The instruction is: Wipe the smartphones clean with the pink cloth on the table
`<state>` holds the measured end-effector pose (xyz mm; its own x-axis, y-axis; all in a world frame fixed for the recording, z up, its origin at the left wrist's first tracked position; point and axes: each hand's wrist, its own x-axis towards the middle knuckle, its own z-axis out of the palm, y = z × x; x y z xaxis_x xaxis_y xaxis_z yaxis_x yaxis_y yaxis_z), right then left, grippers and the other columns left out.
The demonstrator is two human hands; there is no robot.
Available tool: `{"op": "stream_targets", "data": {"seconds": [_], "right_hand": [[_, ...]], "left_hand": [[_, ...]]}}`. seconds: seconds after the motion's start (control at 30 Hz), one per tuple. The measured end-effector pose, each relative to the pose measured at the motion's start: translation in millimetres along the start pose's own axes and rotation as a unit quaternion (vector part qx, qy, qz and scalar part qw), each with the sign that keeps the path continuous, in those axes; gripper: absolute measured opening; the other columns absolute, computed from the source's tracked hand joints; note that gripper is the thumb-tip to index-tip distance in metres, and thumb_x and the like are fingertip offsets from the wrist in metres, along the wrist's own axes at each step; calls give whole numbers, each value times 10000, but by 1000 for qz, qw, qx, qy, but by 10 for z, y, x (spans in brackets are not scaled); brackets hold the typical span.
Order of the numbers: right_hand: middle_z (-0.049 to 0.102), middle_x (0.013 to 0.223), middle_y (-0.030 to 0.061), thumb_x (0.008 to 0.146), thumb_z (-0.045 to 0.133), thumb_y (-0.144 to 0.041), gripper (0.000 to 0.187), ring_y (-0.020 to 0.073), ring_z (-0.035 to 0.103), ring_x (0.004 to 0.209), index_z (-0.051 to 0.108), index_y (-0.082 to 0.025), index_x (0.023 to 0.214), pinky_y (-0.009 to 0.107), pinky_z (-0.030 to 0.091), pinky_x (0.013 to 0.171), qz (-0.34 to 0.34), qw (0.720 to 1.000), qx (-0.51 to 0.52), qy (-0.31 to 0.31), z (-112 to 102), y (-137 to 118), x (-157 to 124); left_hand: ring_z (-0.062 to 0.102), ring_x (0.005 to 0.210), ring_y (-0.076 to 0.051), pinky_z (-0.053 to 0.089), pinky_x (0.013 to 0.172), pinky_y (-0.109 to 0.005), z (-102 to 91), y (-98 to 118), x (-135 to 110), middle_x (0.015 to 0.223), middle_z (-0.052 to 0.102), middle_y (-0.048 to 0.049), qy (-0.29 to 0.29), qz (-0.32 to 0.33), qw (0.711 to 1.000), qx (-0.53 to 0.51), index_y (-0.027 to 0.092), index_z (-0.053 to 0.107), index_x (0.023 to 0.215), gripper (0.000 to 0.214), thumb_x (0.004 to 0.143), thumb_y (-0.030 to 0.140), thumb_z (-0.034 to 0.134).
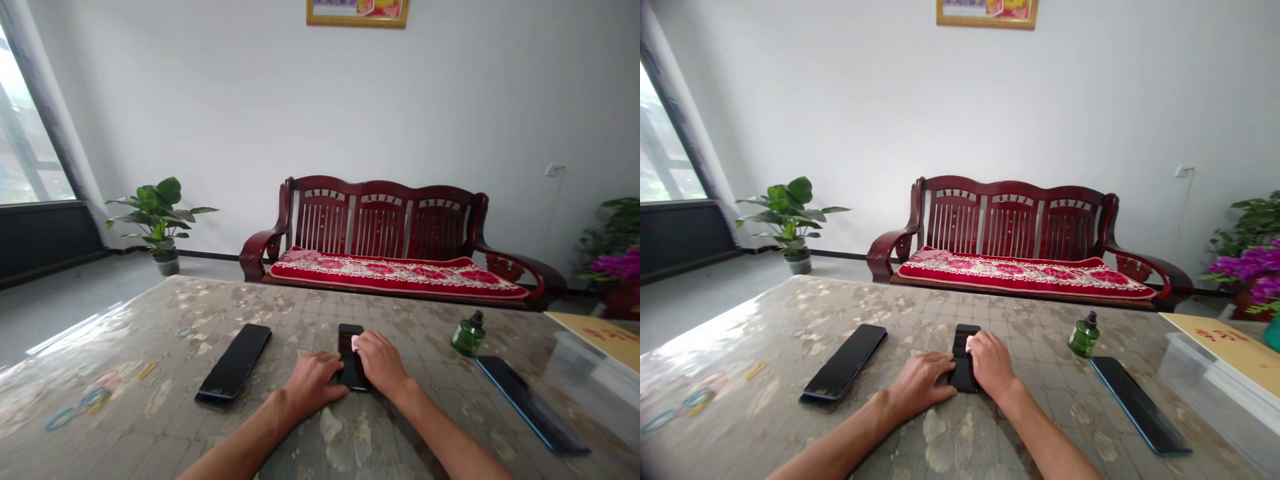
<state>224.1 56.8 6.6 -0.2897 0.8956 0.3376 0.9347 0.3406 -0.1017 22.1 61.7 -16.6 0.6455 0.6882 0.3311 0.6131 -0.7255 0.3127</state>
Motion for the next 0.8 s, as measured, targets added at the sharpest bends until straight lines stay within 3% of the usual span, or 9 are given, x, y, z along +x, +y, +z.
{"op": "stream_targets", "data": {"seconds": [0.3, 0.6, 0.8], "right_hand": [[648, 946, 30, 924, 457, -61, 260, 187, 547, 924, 659, -219, 967, 267, 386, 828, -52, 998, 22, -9, -46, -45, -225], [662, 999, 32, 938, 482, -104, 223, 186, 557, 968, 671, -220, 958, 272, 396, 860, -8, 1000, 16, -8, 20, -14, 124], [650, 948, 24, 954, 507, -144, 175, 182, 556, 930, 654, -232, 990, 271, 401, 828, -63, 998, 30, 5, 4, -126, -144]], "left_hand": [[684, 950, -242, 522, 889, -327, 93, -13, 5, 1093, 733, -56, 42, 23, 998, -27, 216, 720, 997, 245, 764, 292, 729], [675, 997, -239, 509, 930, -334, 40, -5, 17, 1139, 720, -60, 19, 9, 999, -36, 217, 714, 1059, 277, 794, 298, 704], [670, 1011, -231, 491, 938, -323, -27, 34, 19, 1134, 723, -28, 11, 4, 998, -58, 239, 696, 1091, 310, 783, 260, 720]]}}
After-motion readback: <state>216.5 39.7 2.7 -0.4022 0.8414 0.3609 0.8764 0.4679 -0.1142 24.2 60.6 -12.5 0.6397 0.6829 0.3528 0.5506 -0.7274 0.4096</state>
